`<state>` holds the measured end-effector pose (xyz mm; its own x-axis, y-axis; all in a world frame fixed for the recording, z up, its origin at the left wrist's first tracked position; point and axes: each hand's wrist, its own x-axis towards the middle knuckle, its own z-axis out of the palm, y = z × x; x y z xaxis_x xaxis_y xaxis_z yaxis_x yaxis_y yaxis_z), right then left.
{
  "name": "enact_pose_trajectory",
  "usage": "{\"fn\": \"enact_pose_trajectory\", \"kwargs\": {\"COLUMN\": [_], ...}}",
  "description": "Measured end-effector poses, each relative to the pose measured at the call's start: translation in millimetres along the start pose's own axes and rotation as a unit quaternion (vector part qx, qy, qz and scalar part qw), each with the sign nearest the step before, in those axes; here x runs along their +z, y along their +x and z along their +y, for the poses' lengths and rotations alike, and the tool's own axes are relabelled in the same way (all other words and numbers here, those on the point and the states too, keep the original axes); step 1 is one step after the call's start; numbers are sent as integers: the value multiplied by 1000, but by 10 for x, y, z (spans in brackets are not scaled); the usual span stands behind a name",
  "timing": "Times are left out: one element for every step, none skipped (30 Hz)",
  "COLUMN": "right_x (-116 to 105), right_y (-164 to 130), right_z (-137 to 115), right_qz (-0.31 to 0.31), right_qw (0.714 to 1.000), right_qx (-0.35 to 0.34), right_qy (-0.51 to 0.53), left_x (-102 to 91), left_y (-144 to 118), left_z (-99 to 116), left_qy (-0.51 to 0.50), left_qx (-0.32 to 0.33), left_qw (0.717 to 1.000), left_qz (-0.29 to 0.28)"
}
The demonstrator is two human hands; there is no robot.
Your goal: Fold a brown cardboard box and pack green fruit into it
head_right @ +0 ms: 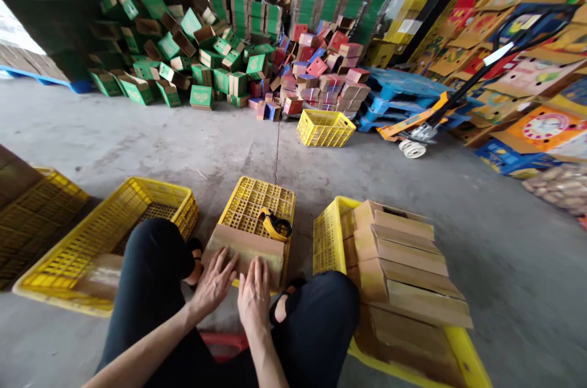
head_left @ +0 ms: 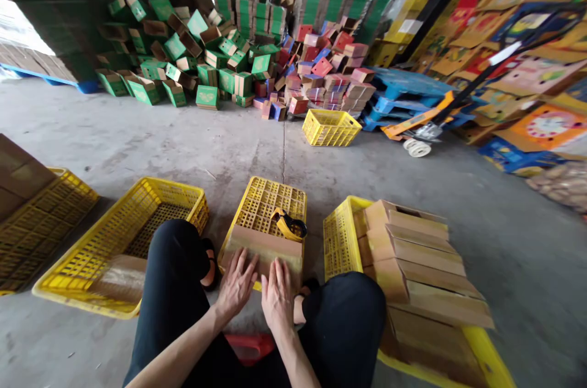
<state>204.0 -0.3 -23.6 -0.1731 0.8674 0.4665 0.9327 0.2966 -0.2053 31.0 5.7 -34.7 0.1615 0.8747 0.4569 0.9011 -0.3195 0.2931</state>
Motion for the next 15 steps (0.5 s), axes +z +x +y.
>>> {"fn": "enact_pose_trajectory", "kwargs": {"right_x": [-6,-14,-21,-27,-31,-33,-36,-40,-46,-56,-69,-84,-101,-118,-131], "right_y": [34,70,107,144,180,215,248,277,303,325,343,357,370,381,393], "right_z": [-22,-39,-53,-66,-79,-94,-109,-125,-140,-153,-162,-170,-176,-182,-193], "right_qz": [-8,-14,-19,-23,-25,-26,-26,-27,-29,-32,-36,-40,-46,-53,-59], "right_qw": [1000,1000,999,999,998,998,998,998,999,999,999,999,999,999,998], "right_qx": [-5,-13,-21,-29,-35,-37,-36,-31,-24,-17,-13,-10,-8,-6,-3], "right_qy": [6,12,20,28,36,41,43,41,37,31,25,20,16,13,9], "left_x": [-2,-7,-14,-22,-30,-39,-48,-59,-71,-86,-101,-115,-128,-137,-140], "left_y": [12,27,44,63,84,106,131,158,186,214,242,267,287,301,306], "left_z": [7,7,1,-9,-22,-37,-52,-67,-82,-99,-118,-138,-160,-181,-200], "left_qy": [0,1,2,3,3,3,5,7,9,12,14,15,15,16,17], "left_qx": [7,13,17,20,22,22,19,10,-4,-20,-38,-55,-69,-80,-89], "left_qw": [1000,1000,1000,999,999,999,999,999,999,999,999,998,997,997,996], "left_qz": [-7,-15,-24,-32,-39,-43,-44,-41,-35,-30,-24,-20,-19,-18,-17]}}
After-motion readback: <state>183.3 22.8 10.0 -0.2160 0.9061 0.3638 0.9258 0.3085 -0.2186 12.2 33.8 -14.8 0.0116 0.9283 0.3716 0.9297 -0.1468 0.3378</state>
